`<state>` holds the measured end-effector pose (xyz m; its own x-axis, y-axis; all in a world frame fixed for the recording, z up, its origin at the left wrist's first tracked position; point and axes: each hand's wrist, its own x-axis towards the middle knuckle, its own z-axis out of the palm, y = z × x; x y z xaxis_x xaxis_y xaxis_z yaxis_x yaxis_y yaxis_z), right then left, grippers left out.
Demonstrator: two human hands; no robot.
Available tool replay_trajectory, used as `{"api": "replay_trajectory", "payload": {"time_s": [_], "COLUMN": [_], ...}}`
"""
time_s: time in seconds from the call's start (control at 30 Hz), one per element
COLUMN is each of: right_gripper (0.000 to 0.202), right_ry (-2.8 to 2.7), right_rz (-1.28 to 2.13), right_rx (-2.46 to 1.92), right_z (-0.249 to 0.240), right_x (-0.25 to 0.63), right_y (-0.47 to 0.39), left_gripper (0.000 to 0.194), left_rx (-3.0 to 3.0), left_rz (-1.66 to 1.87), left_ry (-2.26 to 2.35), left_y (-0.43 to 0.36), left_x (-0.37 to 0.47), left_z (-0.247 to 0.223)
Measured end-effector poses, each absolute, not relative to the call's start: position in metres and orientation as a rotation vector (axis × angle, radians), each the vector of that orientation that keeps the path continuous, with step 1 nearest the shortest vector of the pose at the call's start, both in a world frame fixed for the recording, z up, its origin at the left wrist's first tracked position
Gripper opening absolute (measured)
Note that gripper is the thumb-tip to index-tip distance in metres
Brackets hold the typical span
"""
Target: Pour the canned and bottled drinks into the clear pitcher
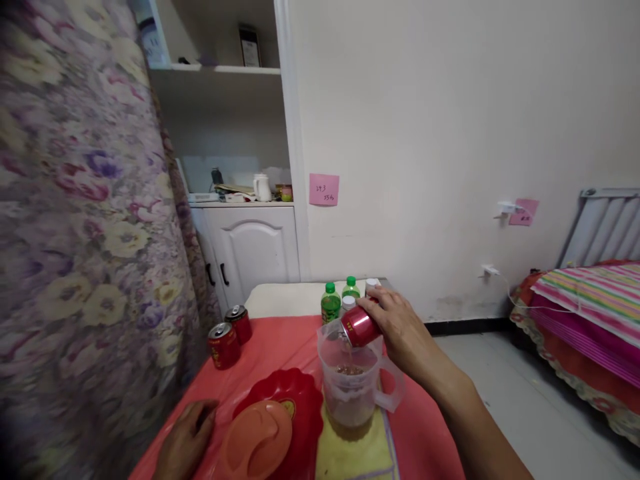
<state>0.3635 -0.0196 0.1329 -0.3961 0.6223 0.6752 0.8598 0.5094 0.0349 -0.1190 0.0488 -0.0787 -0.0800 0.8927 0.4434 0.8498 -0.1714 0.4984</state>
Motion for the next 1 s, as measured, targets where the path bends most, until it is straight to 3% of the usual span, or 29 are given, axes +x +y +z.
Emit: {"api": "replay_trajectory", "payload": {"time_s": [0.47, 1.0], "right_gripper": [0.057, 0.071], "right_ry": [-2.206, -2.28], "right_rz": [-0.7, -0.963], "right_rx": [-1.305, -1.445], "right_z": [0.152, 0.171], "right_x": [0.355, 0.346], "right_y": [-0.033, -0.037], "left_gripper": [0.026, 0.025], "left_rx": [2.042, 2.069], "left_rz": [1.153, 1.166], "left_ry": [1.944, 1.906], "left_y": [0.051, 0.05], "left_x": [-0.119, -0.117], "left_z": [-0.09, -0.093]}}
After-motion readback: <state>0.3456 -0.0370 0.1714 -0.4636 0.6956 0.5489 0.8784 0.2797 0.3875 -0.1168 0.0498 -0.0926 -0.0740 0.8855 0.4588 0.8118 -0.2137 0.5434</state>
